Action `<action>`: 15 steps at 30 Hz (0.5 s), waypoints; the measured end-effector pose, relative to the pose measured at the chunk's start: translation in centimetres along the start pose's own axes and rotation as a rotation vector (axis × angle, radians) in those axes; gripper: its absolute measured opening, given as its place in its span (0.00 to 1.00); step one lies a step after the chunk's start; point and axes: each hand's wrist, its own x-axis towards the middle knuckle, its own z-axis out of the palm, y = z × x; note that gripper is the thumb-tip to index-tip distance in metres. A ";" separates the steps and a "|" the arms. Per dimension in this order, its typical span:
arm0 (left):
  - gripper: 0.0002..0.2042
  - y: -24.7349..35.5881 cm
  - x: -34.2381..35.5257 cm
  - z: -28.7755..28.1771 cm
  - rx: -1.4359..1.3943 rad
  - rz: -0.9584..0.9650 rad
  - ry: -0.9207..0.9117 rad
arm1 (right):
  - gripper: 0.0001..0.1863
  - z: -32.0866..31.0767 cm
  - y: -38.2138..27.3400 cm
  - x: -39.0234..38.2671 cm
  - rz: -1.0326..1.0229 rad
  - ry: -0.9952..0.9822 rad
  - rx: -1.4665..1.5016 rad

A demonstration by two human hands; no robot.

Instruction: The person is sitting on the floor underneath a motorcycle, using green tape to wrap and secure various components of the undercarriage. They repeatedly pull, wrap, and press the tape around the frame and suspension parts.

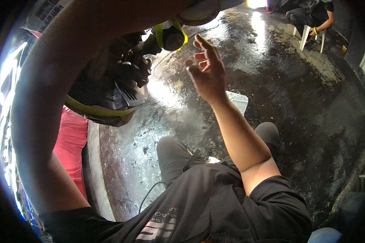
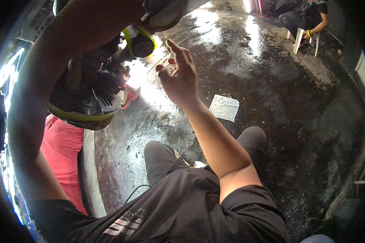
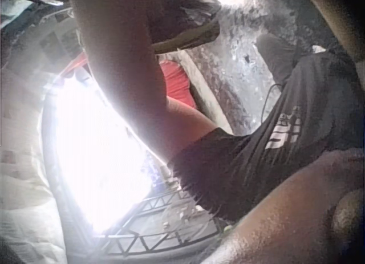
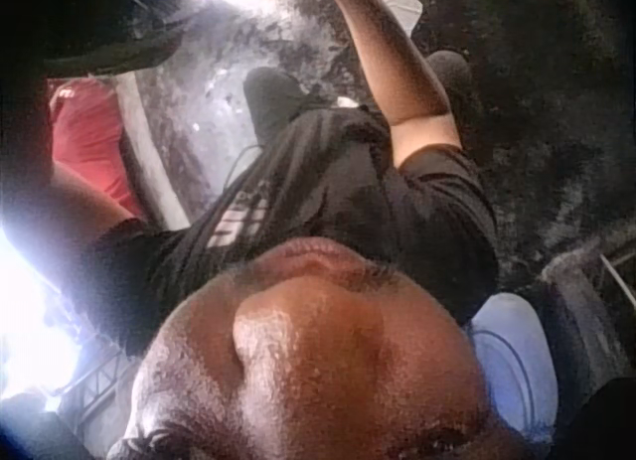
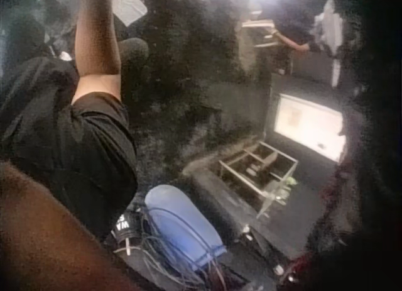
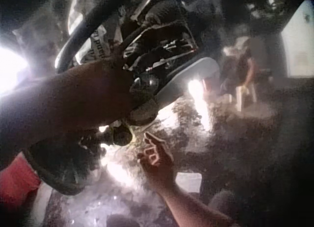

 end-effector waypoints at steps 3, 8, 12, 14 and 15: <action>0.11 -0.1 0.0 -0.1 0.013 -0.001 0.007 | 0.39 1.9 -0.3 -0.2 -0.094 0.011 0.000; 0.11 -0.3 -0.4 -0.4 0.028 -0.019 0.014 | 0.36 3.6 -0.6 0.6 -0.292 0.180 -0.087; 0.11 -0.2 -0.7 -0.2 0.025 -0.029 0.018 | 0.32 3.0 -2.0 1.1 -0.366 0.142 -0.145; 0.11 -0.1 -0.8 -0.1 0.027 -0.033 0.025 | 0.29 3.2 -2.2 1.6 -0.370 0.152 -0.177; 0.11 -0.2 -0.8 -0.1 0.028 -0.034 0.027 | 0.29 3.2 -2.2 1.8 -0.396 0.157 -0.200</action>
